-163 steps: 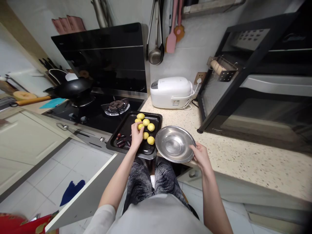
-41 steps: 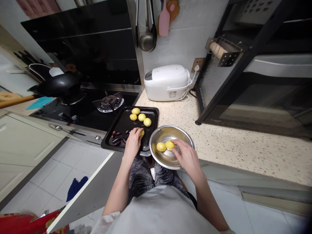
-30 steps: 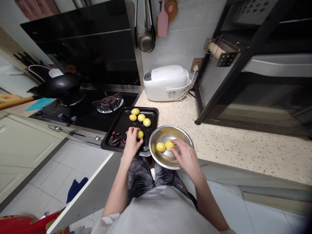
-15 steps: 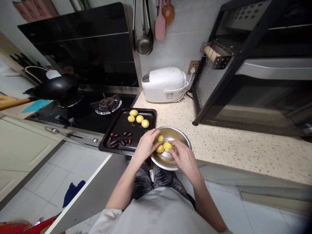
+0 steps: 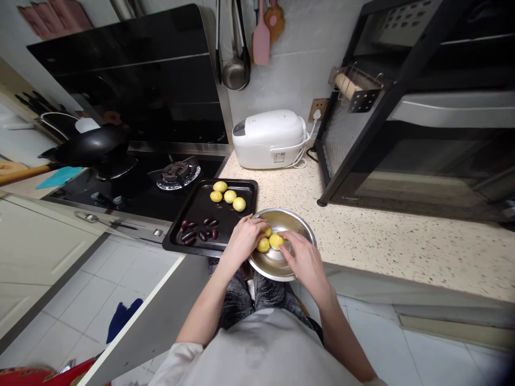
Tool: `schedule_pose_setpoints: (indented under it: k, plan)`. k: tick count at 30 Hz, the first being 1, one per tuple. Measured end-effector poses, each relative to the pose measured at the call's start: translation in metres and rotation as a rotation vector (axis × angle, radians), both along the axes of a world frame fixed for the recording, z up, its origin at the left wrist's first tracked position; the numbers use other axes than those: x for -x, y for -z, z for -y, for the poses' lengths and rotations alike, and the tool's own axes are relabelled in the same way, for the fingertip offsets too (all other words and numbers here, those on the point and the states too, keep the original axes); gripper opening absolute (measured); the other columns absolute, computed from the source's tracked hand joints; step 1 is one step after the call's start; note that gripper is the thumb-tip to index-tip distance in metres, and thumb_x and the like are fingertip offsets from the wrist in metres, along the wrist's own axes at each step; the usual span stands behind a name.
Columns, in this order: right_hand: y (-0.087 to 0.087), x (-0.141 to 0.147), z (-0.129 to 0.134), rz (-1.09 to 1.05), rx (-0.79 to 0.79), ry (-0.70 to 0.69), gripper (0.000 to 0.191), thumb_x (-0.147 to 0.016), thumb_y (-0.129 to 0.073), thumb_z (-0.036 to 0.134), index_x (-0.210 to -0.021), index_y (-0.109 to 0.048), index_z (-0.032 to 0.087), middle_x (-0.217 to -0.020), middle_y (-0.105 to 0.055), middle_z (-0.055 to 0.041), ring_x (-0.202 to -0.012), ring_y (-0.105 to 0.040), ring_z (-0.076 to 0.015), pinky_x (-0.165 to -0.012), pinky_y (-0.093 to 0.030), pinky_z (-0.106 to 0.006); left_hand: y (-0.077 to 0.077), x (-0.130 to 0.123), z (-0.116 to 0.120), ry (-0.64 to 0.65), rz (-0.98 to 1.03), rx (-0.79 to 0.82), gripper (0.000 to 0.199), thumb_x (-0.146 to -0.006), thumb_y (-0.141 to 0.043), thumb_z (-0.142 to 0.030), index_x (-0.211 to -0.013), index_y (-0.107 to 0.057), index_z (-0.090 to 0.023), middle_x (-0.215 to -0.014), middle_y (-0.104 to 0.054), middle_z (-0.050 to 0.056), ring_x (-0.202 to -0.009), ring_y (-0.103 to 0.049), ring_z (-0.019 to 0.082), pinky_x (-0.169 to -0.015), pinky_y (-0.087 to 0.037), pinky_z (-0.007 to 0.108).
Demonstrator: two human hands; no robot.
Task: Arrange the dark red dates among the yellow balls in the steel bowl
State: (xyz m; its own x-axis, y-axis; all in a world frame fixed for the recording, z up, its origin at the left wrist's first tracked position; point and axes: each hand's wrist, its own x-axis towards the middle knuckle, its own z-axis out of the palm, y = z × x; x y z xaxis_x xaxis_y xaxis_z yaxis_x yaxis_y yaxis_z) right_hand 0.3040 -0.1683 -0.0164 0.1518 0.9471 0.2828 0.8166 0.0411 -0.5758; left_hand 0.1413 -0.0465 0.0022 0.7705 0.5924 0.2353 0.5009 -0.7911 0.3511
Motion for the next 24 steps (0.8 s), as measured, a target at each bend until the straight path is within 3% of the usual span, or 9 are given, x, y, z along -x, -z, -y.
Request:
schedule_pose_setpoints:
  k: [5,9,13,18,21,24]
  plan:
    - [0.001,0.0,0.0,-0.008,-0.008,-0.003,0.027,-0.1,-0.048,0.02,-0.12,-0.066,0.021,-0.121,-0.074,-0.0102,-0.109,-0.071,-0.0288,-0.09,-0.057,-0.041,0.001,0.003,0.002,0.007,0.007,0.025,0.02,-0.101,-0.059,-0.018,-0.111,-0.075,-0.022,-0.126,-0.076,0.006,-0.12,-0.07,0.024,-0.115,-0.046,0.045]
    - [0.001,0.0,0.0,-0.011,-0.011,-0.007,0.028,-0.1,-0.047,0.019,-0.121,-0.066,0.021,-0.122,-0.074,-0.0102,-0.109,-0.071,-0.0287,-0.09,-0.057,-0.042,-0.006,0.01,-0.002,0.018,0.111,0.018,0.032,-0.104,-0.051,-0.019,-0.132,-0.067,-0.022,-0.141,-0.067,0.01,-0.131,-0.063,0.025,-0.113,-0.05,0.045]
    - [0.0,0.001,0.0,-0.013,-0.022,-0.007,0.029,-0.099,-0.046,0.019,-0.121,-0.066,0.022,-0.123,-0.074,-0.01,-0.11,-0.071,-0.0288,-0.091,-0.057,-0.042,-0.005,0.019,-0.026,-0.086,0.211,-0.041,0.046,-0.103,-0.042,-0.011,-0.146,-0.057,-0.022,-0.155,-0.054,0.013,-0.144,-0.053,0.026,-0.12,-0.045,0.047]
    - [0.001,0.001,0.001,-0.005,-0.031,-0.004,0.03,-0.099,-0.046,0.019,-0.12,-0.066,0.021,-0.121,-0.074,-0.0106,-0.108,-0.071,-0.029,-0.087,-0.058,-0.042,0.016,0.027,-0.067,-0.165,0.071,-0.053,0.066,-0.092,-0.035,0.004,-0.154,-0.046,-0.016,-0.162,-0.046,0.019,-0.154,-0.04,0.028,-0.121,-0.043,0.053]
    - [0.002,0.0,0.0,-0.004,-0.04,0.002,0.031,-0.098,-0.047,0.018,-0.121,-0.067,0.021,-0.123,-0.074,-0.0107,-0.108,-0.072,-0.0286,-0.086,-0.058,-0.041,0.026,0.029,-0.077,-0.163,-0.014,-0.058,0.073,-0.085,-0.036,0.008,-0.153,-0.047,-0.018,-0.157,-0.05,0.018,-0.149,-0.046,0.028,-0.115,-0.049,0.051]
    - [0.002,0.0,0.0,-0.005,-0.031,0.005,0.031,-0.098,-0.048,0.018,-0.122,-0.067,0.021,-0.124,-0.074,-0.0107,-0.109,-0.072,-0.0283,-0.087,-0.058,-0.042,0.028,0.03,-0.076,-0.218,-0.05,-0.149,0.066,-0.085,-0.044,0.004,-0.147,-0.053,-0.018,-0.141,-0.057,0.017,-0.133,-0.058,0.029,-0.107,-0.053,0.048]
